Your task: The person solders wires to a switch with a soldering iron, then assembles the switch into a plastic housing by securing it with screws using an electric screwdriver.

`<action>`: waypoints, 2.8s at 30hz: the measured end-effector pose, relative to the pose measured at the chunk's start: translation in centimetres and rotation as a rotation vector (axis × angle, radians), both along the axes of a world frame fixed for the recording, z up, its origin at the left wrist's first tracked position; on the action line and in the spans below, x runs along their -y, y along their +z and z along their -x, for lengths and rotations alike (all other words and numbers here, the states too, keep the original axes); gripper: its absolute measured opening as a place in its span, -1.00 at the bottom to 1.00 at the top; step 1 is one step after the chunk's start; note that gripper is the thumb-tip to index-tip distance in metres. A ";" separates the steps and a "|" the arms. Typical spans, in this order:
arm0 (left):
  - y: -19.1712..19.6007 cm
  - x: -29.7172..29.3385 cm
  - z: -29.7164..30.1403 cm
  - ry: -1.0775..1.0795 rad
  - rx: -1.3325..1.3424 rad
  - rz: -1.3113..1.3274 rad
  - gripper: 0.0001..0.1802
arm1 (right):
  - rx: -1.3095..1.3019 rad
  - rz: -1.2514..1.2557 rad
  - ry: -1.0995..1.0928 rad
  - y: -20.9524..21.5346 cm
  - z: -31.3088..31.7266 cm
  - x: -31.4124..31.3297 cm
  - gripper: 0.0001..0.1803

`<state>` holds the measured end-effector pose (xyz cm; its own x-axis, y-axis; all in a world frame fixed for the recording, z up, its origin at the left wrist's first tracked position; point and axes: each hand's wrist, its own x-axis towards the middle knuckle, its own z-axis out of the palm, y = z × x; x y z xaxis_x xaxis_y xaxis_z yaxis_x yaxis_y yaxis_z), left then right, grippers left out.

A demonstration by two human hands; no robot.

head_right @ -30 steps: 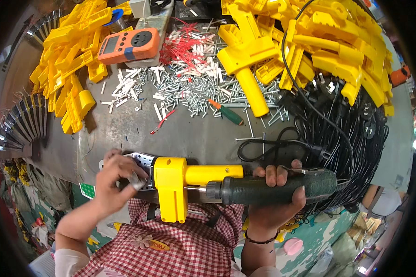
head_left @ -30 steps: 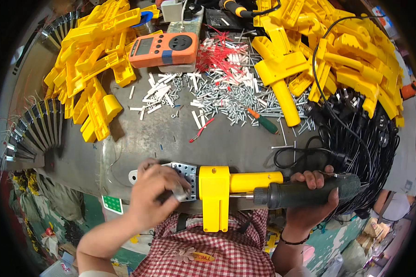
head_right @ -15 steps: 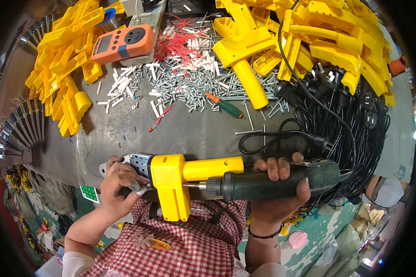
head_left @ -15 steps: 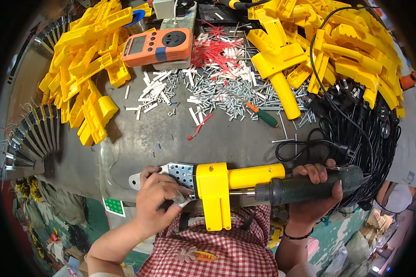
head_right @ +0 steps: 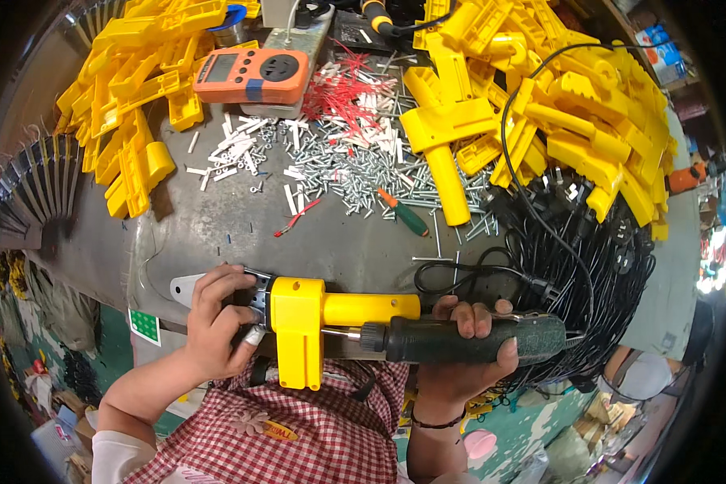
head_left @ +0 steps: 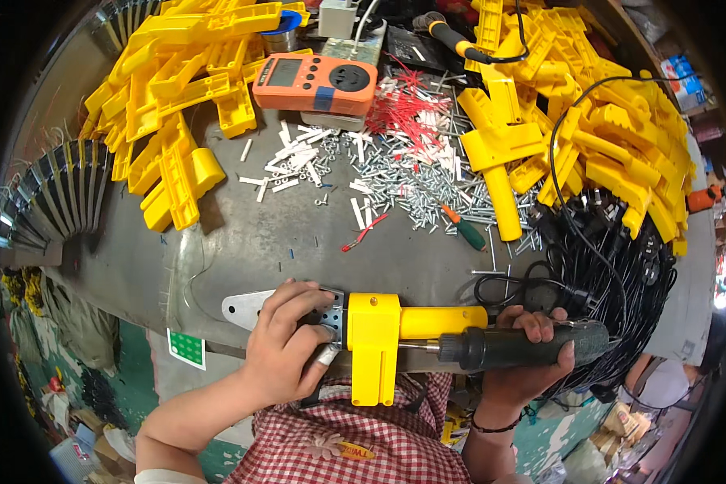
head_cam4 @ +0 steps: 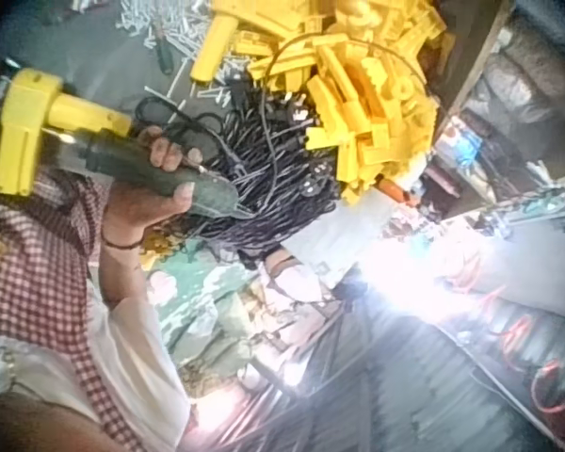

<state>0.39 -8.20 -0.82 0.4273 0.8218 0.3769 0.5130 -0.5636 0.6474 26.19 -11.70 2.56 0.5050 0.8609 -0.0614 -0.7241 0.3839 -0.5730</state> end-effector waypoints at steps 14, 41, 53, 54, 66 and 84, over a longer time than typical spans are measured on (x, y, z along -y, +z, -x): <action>0.0 -0.4 -0.5 -0.034 0.010 0.000 -0.79 | -0.022 0.008 -0.047 -0.1 0.2 -0.1 -0.62; 4.4 -1.3 8.6 0.255 0.316 0.469 -0.54 | 1.637 0.504 0.341 4.0 -2.6 -3.2 -0.75; 0.4 -7.1 18.6 0.740 0.295 0.368 -0.73 | 1.395 -0.088 0.304 1.8 8.6 -27.1 -0.81; 0.0 -7.3 18.6 0.743 0.298 0.373 -0.73 | 1.428 -0.023 0.379 1.9 8.8 -27.7 -0.80; -1.2 -7.3 19.1 0.840 0.076 0.089 -0.80 | 1.835 0.000 0.399 1.6 10.2 -27.9 -0.71; -4.5 11.1 10.8 0.858 1.186 0.838 -0.67 | 1.837 -0.536 0.818 -3.4 22.4 -5.1 -0.77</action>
